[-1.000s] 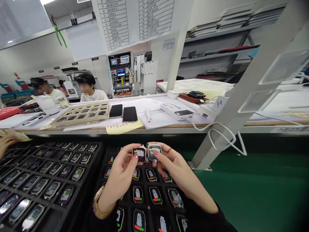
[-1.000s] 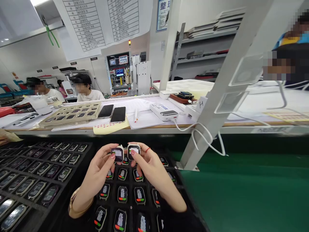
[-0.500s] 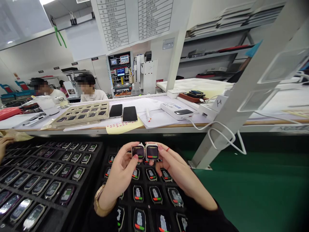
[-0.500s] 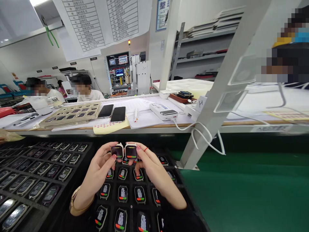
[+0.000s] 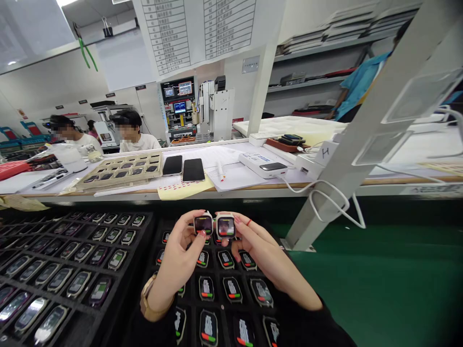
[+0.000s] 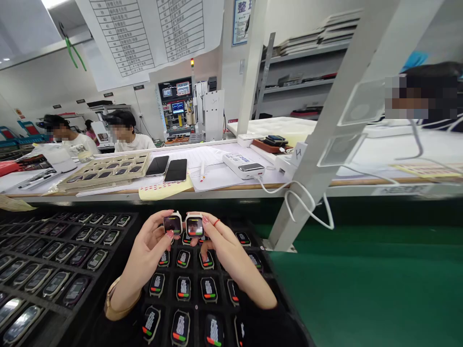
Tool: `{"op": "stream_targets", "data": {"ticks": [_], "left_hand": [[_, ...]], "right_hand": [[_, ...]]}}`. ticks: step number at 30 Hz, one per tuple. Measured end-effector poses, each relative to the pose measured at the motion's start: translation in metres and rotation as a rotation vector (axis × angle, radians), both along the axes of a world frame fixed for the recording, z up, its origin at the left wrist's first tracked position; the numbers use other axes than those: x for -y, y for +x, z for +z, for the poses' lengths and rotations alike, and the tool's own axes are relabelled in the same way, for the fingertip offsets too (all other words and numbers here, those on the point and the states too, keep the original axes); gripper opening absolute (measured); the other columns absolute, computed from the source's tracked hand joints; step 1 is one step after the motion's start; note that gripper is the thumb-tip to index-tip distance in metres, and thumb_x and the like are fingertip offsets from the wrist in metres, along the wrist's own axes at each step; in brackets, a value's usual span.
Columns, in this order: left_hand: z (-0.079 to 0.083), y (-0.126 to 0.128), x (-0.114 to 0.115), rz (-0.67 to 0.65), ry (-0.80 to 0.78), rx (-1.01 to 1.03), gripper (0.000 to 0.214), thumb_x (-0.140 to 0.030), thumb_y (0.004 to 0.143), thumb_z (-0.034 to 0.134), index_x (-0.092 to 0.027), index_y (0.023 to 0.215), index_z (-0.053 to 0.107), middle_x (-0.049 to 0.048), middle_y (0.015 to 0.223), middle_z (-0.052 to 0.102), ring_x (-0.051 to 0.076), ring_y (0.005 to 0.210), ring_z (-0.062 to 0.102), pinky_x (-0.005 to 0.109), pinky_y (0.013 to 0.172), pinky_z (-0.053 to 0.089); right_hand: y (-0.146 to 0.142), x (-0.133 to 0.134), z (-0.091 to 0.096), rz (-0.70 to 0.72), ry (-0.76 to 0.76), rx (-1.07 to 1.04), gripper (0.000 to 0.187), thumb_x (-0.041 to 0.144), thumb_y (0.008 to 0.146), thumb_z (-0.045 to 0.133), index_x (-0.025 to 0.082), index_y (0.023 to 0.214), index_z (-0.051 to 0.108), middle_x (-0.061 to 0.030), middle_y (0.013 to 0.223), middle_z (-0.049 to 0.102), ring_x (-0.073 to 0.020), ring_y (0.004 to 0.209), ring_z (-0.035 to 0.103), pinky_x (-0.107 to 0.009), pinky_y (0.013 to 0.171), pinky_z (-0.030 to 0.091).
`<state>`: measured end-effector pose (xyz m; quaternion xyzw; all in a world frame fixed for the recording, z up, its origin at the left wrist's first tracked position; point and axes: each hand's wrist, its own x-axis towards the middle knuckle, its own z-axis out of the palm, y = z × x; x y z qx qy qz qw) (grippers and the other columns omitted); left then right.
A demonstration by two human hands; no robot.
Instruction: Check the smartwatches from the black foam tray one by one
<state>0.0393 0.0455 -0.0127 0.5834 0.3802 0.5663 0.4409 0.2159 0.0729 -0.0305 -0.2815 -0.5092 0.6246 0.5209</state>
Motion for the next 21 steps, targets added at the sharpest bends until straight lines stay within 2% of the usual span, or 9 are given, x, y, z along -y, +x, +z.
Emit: {"op": "stream_targets", "data": {"ticks": [9, 14, 18, 21], "left_hand": [[-0.003, 0.000, -0.003, 0.019, -0.007, -0.017, 0.034, -0.029, 0.089, 0.065, -0.023, 0.121, 0.056, 0.0063, 0.112, 0.067, 0.017, 0.091, 0.063, 0.028, 0.077, 0.052], [-0.006, -0.001, -0.004, 0.042, 0.013, -0.030, 0.033, -0.026, 0.089, 0.065, -0.024, 0.121, 0.056, 0.0066, 0.118, 0.064, 0.020, 0.104, 0.062, 0.030, 0.084, 0.052], [-0.006, -0.001, -0.005, 0.092, 0.032, -0.056, 0.029, -0.026, 0.089, 0.066, -0.023, 0.117, 0.059, 0.0062, 0.115, 0.065, 0.020, 0.103, 0.063, 0.029, 0.084, 0.051], [-0.006, -0.001, -0.005, 0.081, 0.039, -0.070, 0.030, -0.025, 0.088, 0.066, -0.024, 0.117, 0.058, 0.0059, 0.115, 0.065, 0.019, 0.102, 0.063, 0.028, 0.082, 0.051]], "right_hand": [[-0.001, 0.000, 0.003, 0.003, 0.002, 0.019, 0.045, 0.054, 0.090, 0.065, 0.019, 0.119, 0.067, -0.0078, 0.091, 0.064, -0.0186, 0.072, 0.058, -0.020, 0.043, 0.047], [-0.001, 0.000, 0.001, 0.036, 0.088, 0.058, 0.045, 0.043, 0.089, 0.071, 0.020, 0.126, 0.061, -0.0082, 0.098, 0.065, -0.0189, 0.076, 0.060, -0.020, 0.045, 0.050], [-0.002, -0.004, -0.007, 0.059, 0.143, 0.085, 0.046, 0.040, 0.090, 0.070, 0.022, 0.130, 0.057, -0.0093, 0.102, 0.065, -0.0203, 0.079, 0.061, -0.020, 0.043, 0.051], [-0.003, -0.004, -0.008, 0.040, 0.149, 0.113, 0.049, 0.041, 0.088, 0.071, 0.022, 0.131, 0.056, -0.0096, 0.102, 0.065, -0.0215, 0.080, 0.061, -0.021, 0.044, 0.051]]}}
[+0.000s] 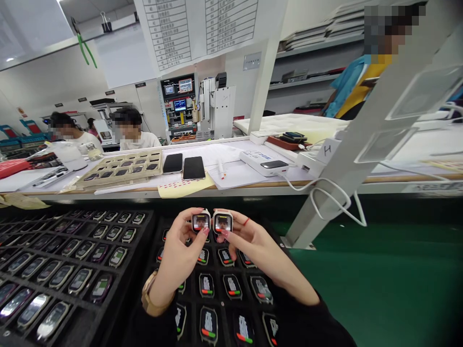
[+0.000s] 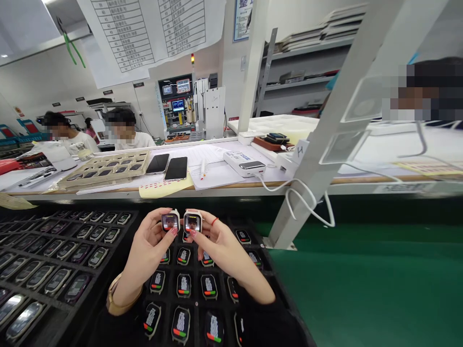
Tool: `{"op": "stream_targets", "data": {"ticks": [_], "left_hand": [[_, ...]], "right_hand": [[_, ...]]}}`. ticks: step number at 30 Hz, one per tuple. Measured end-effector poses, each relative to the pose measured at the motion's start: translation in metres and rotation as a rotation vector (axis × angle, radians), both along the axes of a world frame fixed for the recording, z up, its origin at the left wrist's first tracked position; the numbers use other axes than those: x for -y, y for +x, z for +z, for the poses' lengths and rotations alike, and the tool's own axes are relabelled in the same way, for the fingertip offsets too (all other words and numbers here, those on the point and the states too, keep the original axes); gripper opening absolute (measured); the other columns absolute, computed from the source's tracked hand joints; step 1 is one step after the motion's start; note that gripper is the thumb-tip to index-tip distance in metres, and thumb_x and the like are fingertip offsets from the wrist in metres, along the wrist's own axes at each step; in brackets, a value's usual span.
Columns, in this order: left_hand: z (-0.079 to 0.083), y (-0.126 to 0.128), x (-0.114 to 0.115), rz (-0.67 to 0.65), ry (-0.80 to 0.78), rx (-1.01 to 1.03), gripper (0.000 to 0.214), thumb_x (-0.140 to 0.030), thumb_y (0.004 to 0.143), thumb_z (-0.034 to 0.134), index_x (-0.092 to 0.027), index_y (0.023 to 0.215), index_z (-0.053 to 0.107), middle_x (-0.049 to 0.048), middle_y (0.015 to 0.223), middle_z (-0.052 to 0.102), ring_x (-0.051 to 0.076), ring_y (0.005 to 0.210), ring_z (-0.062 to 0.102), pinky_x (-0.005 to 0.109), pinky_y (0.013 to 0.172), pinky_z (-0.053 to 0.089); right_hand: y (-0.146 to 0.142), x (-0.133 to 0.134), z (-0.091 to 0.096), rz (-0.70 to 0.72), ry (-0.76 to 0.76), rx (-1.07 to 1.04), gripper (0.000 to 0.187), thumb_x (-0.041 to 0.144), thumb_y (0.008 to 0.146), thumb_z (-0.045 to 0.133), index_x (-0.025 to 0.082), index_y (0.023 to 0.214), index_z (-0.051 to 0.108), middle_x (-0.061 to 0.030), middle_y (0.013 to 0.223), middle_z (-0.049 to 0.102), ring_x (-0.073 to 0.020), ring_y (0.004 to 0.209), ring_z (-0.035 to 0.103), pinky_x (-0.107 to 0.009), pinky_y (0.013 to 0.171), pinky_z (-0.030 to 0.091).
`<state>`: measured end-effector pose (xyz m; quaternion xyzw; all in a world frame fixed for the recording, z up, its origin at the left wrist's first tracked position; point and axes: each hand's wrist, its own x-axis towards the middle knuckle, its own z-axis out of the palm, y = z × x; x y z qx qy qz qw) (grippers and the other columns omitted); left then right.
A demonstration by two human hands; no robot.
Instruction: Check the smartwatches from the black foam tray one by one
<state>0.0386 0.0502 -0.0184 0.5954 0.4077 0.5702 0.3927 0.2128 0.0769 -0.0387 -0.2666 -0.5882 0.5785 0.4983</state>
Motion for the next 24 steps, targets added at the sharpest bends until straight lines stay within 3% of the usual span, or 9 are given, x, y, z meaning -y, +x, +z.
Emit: {"op": "stream_targets", "data": {"ticks": [8, 17, 21, 24], "left_hand": [[0.001, 0.000, 0.003, -0.026, -0.022, -0.005, 0.024, -0.032, 0.093, 0.060, -0.023, 0.115, 0.060, 0.0061, 0.117, 0.064, 0.017, 0.091, 0.063, 0.029, 0.081, 0.052], [-0.001, 0.000, 0.000, -0.047, -0.024, -0.046, 0.032, -0.024, 0.088, 0.064, -0.025, 0.119, 0.056, 0.0059, 0.118, 0.064, 0.019, 0.101, 0.062, 0.027, 0.079, 0.050], [0.001, 0.001, 0.001, -0.061, -0.037, -0.060, 0.032, -0.023, 0.089, 0.062, -0.024, 0.120, 0.055, 0.0066, 0.117, 0.064, 0.019, 0.101, 0.061, 0.026, 0.076, 0.049], [0.002, 0.001, 0.002, -0.066, -0.032, -0.058, 0.030, -0.023, 0.090, 0.061, -0.024, 0.119, 0.054, 0.0064, 0.118, 0.063, 0.019, 0.102, 0.061, 0.027, 0.078, 0.049]], "right_hand": [[0.001, 0.008, 0.019, -0.062, -0.072, 0.057, 0.049, 0.051, 0.086, 0.070, 0.018, 0.121, 0.062, -0.0054, 0.084, 0.065, -0.0169, 0.063, 0.059, -0.024, 0.046, 0.049], [0.000, 0.001, 0.002, -0.022, -0.008, 0.013, 0.051, 0.041, 0.084, 0.074, 0.021, 0.129, 0.057, -0.0090, 0.098, 0.066, -0.0220, 0.078, 0.062, -0.024, 0.045, 0.052], [0.002, 0.003, 0.006, -0.023, -0.011, 0.002, 0.048, 0.044, 0.085, 0.072, 0.020, 0.126, 0.059, -0.0103, 0.102, 0.065, -0.0214, 0.077, 0.062, -0.023, 0.044, 0.051], [0.002, 0.007, 0.014, -0.021, -0.044, 0.014, 0.047, 0.045, 0.086, 0.071, 0.019, 0.123, 0.060, -0.0075, 0.091, 0.065, -0.0194, 0.071, 0.061, -0.024, 0.045, 0.051]]}}
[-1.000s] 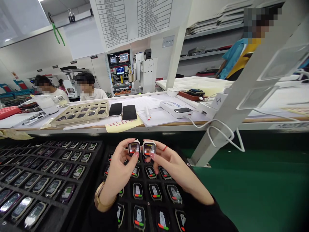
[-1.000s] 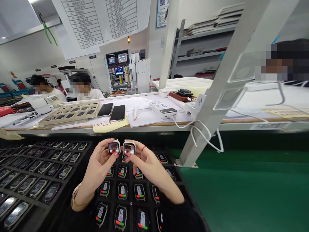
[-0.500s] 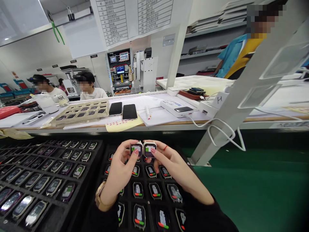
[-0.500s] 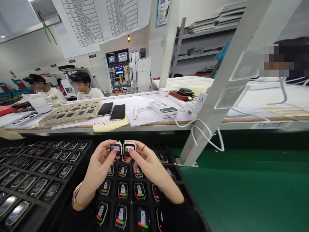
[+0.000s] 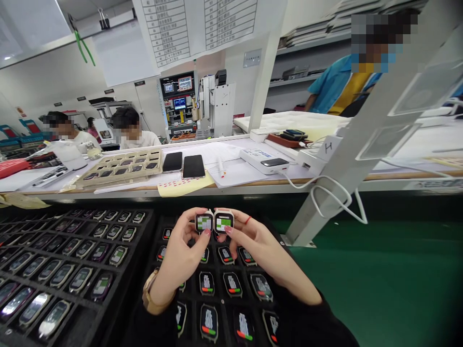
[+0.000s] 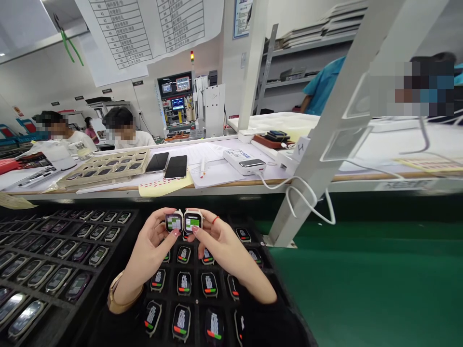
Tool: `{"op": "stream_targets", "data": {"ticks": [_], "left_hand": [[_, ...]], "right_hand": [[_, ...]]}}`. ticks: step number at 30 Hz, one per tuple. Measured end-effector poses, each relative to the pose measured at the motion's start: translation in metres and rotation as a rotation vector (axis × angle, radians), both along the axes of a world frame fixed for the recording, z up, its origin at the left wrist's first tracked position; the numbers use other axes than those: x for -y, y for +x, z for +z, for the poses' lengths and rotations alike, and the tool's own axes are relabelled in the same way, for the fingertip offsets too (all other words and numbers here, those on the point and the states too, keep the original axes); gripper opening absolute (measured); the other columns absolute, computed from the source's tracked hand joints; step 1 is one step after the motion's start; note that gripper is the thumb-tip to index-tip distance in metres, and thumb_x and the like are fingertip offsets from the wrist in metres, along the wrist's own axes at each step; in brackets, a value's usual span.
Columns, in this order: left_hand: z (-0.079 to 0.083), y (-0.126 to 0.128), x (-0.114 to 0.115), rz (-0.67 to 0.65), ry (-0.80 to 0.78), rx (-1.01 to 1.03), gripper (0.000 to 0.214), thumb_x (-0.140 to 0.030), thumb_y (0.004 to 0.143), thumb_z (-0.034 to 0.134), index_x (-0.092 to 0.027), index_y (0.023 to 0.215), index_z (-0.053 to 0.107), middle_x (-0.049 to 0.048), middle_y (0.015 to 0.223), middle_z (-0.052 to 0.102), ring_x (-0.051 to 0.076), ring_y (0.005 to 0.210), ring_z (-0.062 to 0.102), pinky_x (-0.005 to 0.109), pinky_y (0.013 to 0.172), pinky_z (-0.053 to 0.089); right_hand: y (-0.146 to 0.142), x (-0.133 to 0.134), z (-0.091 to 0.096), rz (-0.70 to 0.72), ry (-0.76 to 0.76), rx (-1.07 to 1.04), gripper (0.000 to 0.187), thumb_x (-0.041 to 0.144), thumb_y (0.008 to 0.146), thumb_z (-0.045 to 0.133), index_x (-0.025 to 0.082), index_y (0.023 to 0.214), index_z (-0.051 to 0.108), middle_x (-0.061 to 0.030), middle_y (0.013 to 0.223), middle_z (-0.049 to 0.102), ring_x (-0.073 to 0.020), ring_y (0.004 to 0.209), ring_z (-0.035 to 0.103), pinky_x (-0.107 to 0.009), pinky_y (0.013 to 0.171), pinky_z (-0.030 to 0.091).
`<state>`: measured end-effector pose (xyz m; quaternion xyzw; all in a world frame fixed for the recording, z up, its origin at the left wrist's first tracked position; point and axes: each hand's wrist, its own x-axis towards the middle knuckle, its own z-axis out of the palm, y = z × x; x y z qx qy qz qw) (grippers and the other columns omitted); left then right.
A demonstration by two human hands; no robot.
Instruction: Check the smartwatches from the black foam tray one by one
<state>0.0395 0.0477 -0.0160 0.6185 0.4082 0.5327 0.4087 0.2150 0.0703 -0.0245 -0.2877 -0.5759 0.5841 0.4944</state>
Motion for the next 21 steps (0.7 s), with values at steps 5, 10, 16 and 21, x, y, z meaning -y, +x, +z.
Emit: {"op": "stream_targets", "data": {"ticks": [5, 10, 16, 21], "left_hand": [[0.001, 0.001, 0.000, 0.006, -0.004, 0.013, 0.028, -0.027, 0.090, 0.062, -0.023, 0.117, 0.056, 0.0071, 0.116, 0.065, 0.020, 0.102, 0.061, 0.029, 0.081, 0.050], [-0.003, -0.001, -0.003, 0.054, 0.007, 0.014, 0.022, -0.031, 0.090, 0.063, -0.023, 0.111, 0.059, 0.0059, 0.112, 0.064, 0.019, 0.096, 0.061, 0.029, 0.079, 0.051], [-0.004, -0.003, -0.004, 0.069, 0.027, 0.003, 0.022, -0.028, 0.091, 0.062, -0.023, 0.112, 0.058, 0.0057, 0.113, 0.063, 0.019, 0.098, 0.060, 0.028, 0.081, 0.050], [-0.004, -0.011, -0.003, 0.083, 0.021, -0.015, 0.037, -0.025, 0.088, 0.064, -0.023, 0.123, 0.053, 0.0072, 0.118, 0.061, 0.018, 0.100, 0.061, 0.027, 0.080, 0.051]], "right_hand": [[0.000, 0.001, 0.003, -0.006, -0.028, 0.015, 0.047, 0.048, 0.087, 0.070, 0.019, 0.122, 0.062, -0.0037, 0.078, 0.063, -0.0179, 0.064, 0.059, -0.025, 0.045, 0.051], [-0.002, -0.004, -0.009, -0.006, 0.028, -0.007, 0.047, 0.046, 0.086, 0.072, 0.020, 0.124, 0.062, -0.0084, 0.093, 0.066, -0.0205, 0.074, 0.062, -0.022, 0.042, 0.051], [-0.003, 0.000, -0.004, 0.006, 0.025, -0.002, 0.048, 0.040, 0.085, 0.074, 0.020, 0.125, 0.060, -0.0082, 0.097, 0.064, -0.0211, 0.079, 0.061, -0.022, 0.044, 0.053], [0.008, 0.008, 0.003, -0.027, -0.016, -0.020, 0.064, 0.036, 0.083, 0.078, 0.023, 0.138, 0.048, -0.0066, 0.103, 0.063, -0.0207, 0.084, 0.064, -0.024, 0.050, 0.058]]}}
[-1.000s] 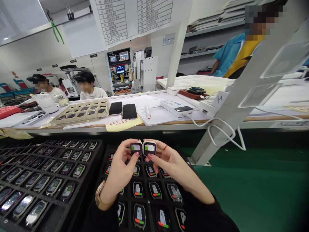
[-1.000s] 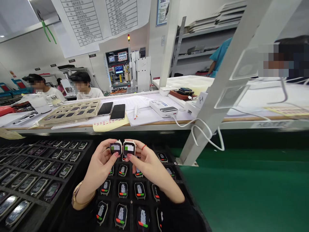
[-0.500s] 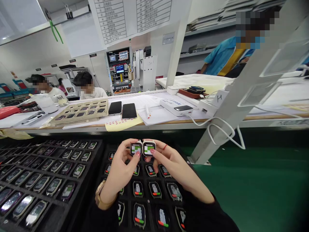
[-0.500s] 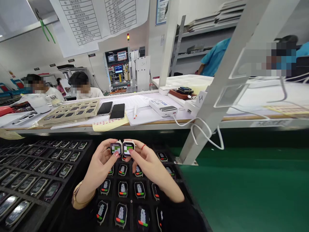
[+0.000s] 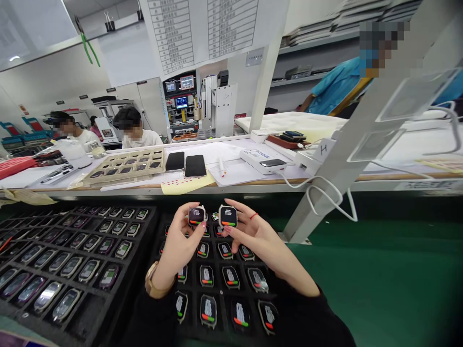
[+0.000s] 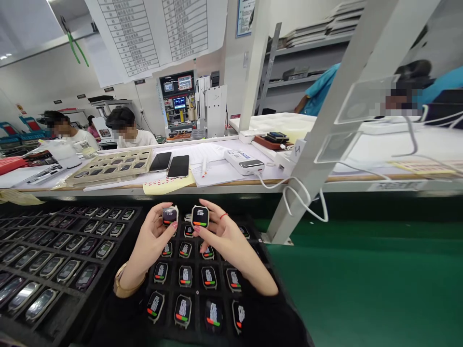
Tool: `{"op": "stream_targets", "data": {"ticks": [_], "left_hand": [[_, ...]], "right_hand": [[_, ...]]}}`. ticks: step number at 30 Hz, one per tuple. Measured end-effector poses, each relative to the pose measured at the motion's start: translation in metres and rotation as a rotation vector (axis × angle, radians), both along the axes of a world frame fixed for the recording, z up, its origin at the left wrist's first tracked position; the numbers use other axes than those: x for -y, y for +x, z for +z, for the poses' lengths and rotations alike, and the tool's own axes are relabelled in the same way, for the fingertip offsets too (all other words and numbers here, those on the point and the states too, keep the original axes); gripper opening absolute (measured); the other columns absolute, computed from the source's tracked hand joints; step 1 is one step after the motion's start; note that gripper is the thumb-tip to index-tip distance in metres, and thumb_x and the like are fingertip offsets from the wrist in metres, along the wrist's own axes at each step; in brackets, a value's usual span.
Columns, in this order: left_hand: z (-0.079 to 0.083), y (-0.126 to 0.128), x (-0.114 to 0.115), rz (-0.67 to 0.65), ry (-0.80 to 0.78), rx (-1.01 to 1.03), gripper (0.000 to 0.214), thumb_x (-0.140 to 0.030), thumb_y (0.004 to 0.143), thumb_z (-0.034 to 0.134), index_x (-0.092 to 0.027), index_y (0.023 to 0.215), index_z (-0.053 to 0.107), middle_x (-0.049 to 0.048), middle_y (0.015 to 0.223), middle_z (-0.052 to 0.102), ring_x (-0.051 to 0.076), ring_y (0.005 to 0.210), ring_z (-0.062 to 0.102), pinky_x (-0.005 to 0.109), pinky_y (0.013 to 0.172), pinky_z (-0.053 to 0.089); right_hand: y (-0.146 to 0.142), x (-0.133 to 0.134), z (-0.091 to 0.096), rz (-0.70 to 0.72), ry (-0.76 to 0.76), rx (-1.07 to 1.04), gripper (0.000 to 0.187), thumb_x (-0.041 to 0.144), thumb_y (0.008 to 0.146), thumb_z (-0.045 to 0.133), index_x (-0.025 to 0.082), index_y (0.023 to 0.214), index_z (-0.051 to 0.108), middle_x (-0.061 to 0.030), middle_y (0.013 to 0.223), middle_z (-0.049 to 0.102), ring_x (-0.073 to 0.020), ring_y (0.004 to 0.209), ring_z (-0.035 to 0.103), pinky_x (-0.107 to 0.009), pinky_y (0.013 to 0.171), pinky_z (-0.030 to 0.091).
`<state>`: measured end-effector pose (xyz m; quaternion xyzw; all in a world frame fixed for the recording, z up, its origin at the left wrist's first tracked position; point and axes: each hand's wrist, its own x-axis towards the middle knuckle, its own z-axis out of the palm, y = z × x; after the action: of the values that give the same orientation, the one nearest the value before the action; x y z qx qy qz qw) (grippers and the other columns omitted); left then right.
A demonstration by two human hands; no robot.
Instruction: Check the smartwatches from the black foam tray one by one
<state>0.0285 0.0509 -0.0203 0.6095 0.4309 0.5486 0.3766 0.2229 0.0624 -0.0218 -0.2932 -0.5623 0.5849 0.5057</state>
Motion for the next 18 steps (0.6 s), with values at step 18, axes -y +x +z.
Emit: {"op": "stream_targets", "data": {"ticks": [18], "left_hand": [[-0.099, -0.104, -0.142, 0.338, -0.376, -0.769, 0.033, -0.031, 0.093, 0.062, -0.016, 0.123, 0.058, 0.0106, 0.123, 0.060, 0.025, 0.107, 0.062, 0.045, 0.089, 0.054]], "right_hand": [[0.040, -0.155, -0.104, -0.230, 0.031, 1.184, 0.026, 0.029, 0.098, 0.064, 0.016, 0.121, 0.061, -0.0089, 0.121, 0.061, -0.0248, 0.100, 0.064, -0.043, 0.084, 0.057]]}}
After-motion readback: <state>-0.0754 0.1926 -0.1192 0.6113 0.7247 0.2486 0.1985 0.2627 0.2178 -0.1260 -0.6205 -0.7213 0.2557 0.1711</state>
